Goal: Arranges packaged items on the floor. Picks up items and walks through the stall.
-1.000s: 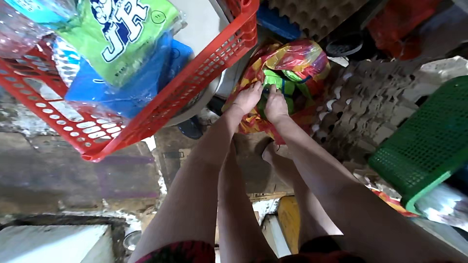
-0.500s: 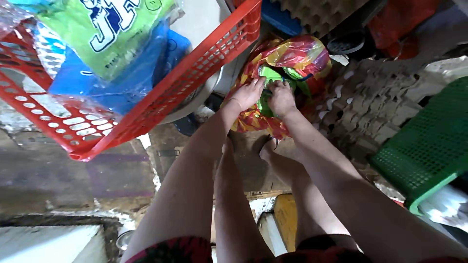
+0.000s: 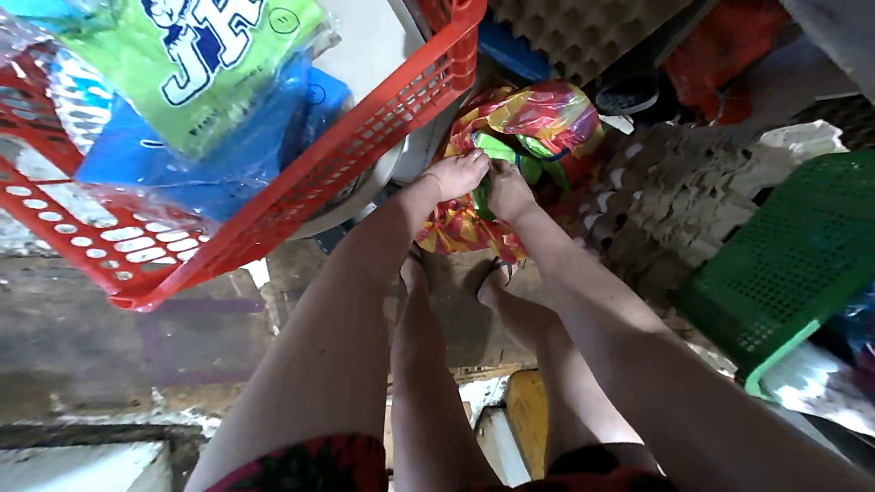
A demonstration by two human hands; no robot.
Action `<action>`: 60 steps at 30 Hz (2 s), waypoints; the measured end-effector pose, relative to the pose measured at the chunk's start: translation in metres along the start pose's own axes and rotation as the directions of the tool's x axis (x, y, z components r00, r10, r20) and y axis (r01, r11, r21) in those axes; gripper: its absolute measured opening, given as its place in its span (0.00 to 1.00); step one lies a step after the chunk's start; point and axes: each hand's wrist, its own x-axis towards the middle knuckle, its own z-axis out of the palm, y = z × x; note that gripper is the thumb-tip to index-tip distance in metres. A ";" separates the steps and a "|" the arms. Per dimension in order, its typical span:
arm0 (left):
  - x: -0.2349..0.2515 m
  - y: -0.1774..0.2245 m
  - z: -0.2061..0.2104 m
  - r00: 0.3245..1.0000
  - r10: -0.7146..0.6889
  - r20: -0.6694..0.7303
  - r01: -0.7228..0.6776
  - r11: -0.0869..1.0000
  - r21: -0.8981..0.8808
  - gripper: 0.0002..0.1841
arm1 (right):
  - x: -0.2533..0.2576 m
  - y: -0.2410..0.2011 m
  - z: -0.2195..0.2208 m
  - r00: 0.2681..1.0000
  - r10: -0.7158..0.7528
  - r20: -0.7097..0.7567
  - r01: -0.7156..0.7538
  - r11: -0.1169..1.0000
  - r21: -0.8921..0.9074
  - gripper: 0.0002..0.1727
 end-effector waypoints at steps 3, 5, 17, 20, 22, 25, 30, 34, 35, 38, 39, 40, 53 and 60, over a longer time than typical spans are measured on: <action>0.002 -0.001 -0.008 0.999 -0.006 0.039 0.007 1.000 -0.016 0.19 | -0.004 0.011 0.000 0.993 0.005 -0.114 0.019 0.979 0.205 0.24; 0.004 -0.001 -0.016 0.997 -0.023 0.072 0.024 0.999 -0.022 0.19 | 0.003 0.017 -0.008 0.992 0.030 -0.122 0.007 0.958 0.287 0.21; 0.008 -0.009 -0.004 0.998 -0.055 -0.030 0.051 0.991 -0.123 0.25 | 0.037 0.022 -0.019 1.000 0.000 -0.007 0.002 0.968 0.250 0.22; 0.007 0.002 -0.002 0.984 -0.176 -0.003 0.172 0.966 -0.195 0.31 | 0.039 0.034 -0.016 0.997 -0.078 -0.019 0.080 0.953 0.292 0.21; 0.007 0.007 -0.006 0.971 -0.236 0.023 0.233 0.934 -0.270 0.32 | 0.035 0.036 -0.015 0.994 -0.099 -0.039 0.106 0.942 0.318 0.19; 0.011 0.007 -0.010 0.967 -0.255 -0.002 0.240 0.915 -0.325 0.29 | 0.028 0.030 -0.018 0.998 -0.026 -0.057 0.043 0.942 0.333 0.28; 0.015 -0.005 -0.006 0.978 -0.195 -0.078 0.160 0.934 -0.320 0.24 | 0.043 0.032 -0.011 0.994 -0.038 -0.106 0.057 0.982 0.180 0.29; 0.013 -0.010 -0.002 0.980 -0.148 -0.132 0.101 0.945 -0.312 0.22 | 0.049 0.039 -0.016 0.995 -0.094 -0.039 0.099 0.984 0.145 0.25; 0.012 -0.009 -0.001 0.980 -0.154 -0.128 0.106 0.940 -0.325 0.22 | 0.049 0.039 -0.019 0.995 -0.097 -0.005 0.097 0.984 0.152 0.24; 0.009 -0.007 0.003 0.974 -0.190 -0.128 0.132 0.922 -0.364 0.23 | 0.050 0.042 -0.026 0.992 -0.102 0.076 0.089 0.983 0.160 0.22; 0.009 -0.006 0.005 0.971 -0.195 -0.140 0.133 0.922 -0.364 0.22 | 0.049 0.043 -0.029 0.990 -0.101 0.102 0.085 0.985 0.153 0.22; 0.008 -0.004 0.005 0.970 -0.200 -0.141 0.137 0.921 -0.365 0.21 | 0.047 0.043 -0.032 0.986 -0.101 0.134 0.082 0.987 0.140 0.22; 0.006 0.000 -0.008 0.952 -0.288 -0.102 0.155 0.743 -0.651 0.20 | -0.032 -0.038 -0.004 0.892 0.453 -0.002 -0.451 0.888 0.088 0.25; -0.024 0.064 0.058 0.828 -0.560 0.027 0.308 0.415 -0.856 0.69 | -0.042 0.009 0.007 0.976 0.200 -0.087 -0.164 0.936 0.310 0.22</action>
